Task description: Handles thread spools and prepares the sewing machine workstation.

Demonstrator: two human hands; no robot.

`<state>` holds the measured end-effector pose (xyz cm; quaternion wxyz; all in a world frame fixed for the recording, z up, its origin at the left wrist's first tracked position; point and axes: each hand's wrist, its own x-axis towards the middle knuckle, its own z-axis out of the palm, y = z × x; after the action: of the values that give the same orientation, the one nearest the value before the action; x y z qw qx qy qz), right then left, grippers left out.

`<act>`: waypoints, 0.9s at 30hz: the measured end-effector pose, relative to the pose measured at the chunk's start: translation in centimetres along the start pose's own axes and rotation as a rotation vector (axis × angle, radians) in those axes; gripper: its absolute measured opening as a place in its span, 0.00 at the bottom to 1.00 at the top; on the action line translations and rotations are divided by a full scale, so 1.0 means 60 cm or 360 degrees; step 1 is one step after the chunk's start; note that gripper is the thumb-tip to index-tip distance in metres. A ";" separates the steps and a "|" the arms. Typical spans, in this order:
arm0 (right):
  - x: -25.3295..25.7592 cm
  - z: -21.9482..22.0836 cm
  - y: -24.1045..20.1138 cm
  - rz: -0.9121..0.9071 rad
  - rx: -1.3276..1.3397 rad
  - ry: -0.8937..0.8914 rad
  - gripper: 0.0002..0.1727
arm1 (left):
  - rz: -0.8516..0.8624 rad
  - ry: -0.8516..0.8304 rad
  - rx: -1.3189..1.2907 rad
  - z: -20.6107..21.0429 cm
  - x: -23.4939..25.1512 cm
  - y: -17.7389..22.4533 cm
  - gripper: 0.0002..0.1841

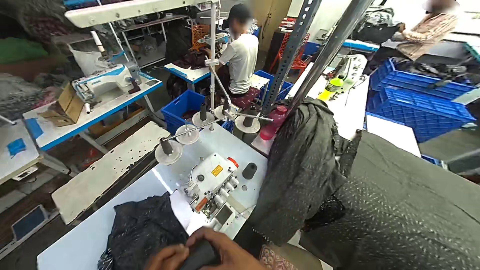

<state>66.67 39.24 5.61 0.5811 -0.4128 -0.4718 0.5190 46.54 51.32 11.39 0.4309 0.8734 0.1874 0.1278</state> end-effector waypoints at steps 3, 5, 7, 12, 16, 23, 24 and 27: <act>0.024 0.027 -0.023 -0.0130 0.0038 0.0107 0.29 | -0.0011 0.0337 -0.0531 -0.028 -0.027 -0.025 0.45; 0.036 0.055 -0.028 -0.0161 0.0000 0.0165 0.29 | -0.0058 0.0404 -0.0849 -0.038 -0.050 -0.038 0.48; 0.048 0.090 -0.024 -0.0138 -0.0087 0.0212 0.30 | -0.0151 0.0455 -0.1094 -0.044 -0.076 -0.044 0.47; 0.060 0.169 -0.010 -0.0205 -0.0071 0.0232 0.39 | -0.0129 0.0422 -0.1376 -0.082 -0.132 -0.069 0.41; 0.054 0.198 -0.007 -0.0220 -0.0043 0.0281 0.40 | -0.0100 0.0404 -0.1478 -0.088 -0.151 -0.084 0.40; 0.047 0.153 -0.013 -0.0368 -0.0667 0.0522 0.30 | -0.0080 0.0559 -0.1369 -0.051 -0.105 -0.072 0.36; 0.048 0.139 -0.016 -0.0432 -0.0887 0.0573 0.27 | -0.0078 0.0621 -0.1295 -0.043 -0.092 -0.067 0.36; 0.050 0.096 -0.035 -0.0634 -0.1305 0.0660 0.17 | -0.0102 0.0775 -0.1069 -0.021 -0.055 -0.049 0.36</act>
<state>61.54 41.88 9.25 0.5403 -0.6036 -0.5812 0.0769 42.48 52.42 9.57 0.6387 0.6223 0.2587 0.3712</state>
